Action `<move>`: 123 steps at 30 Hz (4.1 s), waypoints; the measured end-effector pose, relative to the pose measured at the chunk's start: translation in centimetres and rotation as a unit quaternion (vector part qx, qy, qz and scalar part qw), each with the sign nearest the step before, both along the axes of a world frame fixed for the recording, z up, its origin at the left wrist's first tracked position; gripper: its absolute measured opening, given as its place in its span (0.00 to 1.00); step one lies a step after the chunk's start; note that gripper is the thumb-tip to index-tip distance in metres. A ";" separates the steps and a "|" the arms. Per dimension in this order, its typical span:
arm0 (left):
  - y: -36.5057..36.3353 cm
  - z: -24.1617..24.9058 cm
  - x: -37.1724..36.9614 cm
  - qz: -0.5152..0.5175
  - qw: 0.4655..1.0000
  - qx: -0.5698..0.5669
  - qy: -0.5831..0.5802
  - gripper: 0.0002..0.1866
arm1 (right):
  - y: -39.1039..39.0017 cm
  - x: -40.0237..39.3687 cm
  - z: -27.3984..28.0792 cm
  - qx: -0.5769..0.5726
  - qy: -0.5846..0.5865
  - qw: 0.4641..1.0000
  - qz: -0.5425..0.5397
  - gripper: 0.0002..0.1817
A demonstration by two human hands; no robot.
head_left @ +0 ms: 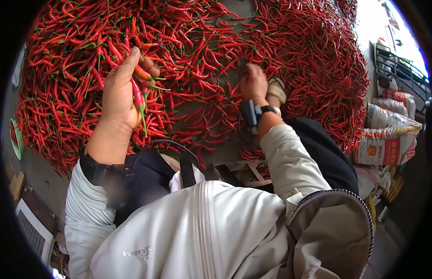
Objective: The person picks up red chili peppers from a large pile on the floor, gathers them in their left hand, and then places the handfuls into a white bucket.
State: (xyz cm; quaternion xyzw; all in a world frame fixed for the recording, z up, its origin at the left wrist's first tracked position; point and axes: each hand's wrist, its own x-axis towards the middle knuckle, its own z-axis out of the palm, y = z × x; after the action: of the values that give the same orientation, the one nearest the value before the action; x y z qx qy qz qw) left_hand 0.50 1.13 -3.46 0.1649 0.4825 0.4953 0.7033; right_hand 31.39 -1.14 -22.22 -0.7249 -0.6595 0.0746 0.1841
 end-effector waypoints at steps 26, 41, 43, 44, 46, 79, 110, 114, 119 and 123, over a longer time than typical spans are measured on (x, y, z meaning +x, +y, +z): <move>0.1 0.5 -0.3 -0.005 1.000 0.013 0.012 0.13 | -8.6 -6.5 4.1 -0.384 -0.013 0.818 0.429 0.22; -0.4 0.4 -0.2 0.020 0.998 0.001 -0.057 0.09 | 9.7 2.2 -0.9 -0.246 -0.081 0.965 -0.039 0.16; -0.2 0.0 -0.1 0.030 0.996 -0.029 -0.074 0.08 | 9.9 2.0 -1.3 -0.214 -0.154 0.961 -0.087 0.17; 0.0 0.0 0.0 0.027 0.996 -0.037 -0.073 0.08 | 10.3 1.7 -1.2 -0.237 -0.154 0.954 -0.100 0.17; 0.1 -0.1 0.4 0.024 0.997 -0.049 -0.061 0.08 | 10.6 1.4 -2.1 -0.234 -0.140 0.957 -0.100 0.17; -1.1 0.1 0.3 -0.054 0.998 0.030 0.015 0.06 | 1.7 -6.2 10.2 -0.253 0.775 0.576 -0.061 0.09; -1.3 0.8 0.3 -0.054 0.998 -0.009 0.015 0.04 | -1.1 -12.6 13.5 -0.280 0.826 0.489 0.014 0.17; -1.4 0.6 0.0 -0.070 0.997 0.007 0.036 0.03 | -2.7 -11.9 8.3 -0.293 0.774 0.557 -0.071 0.15; -1.1 0.3 0.0 -0.063 0.998 -0.020 0.018 0.04 | -2.9 -9.9 5.5 -0.267 0.714 0.626 -0.165 0.15; -0.8 0.5 0.4 -0.048 0.998 -0.027 0.005 0.06 | -1.9 -7.8 3.9 -0.224 0.735 0.609 -0.200 0.17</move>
State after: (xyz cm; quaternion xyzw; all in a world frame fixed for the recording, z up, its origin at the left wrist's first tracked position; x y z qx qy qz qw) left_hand 0.95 0.33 -2.98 0.1715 0.4909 0.4469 0.7279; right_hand 23.59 -3.05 -18.34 -0.5596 -0.1044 0.6885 0.4494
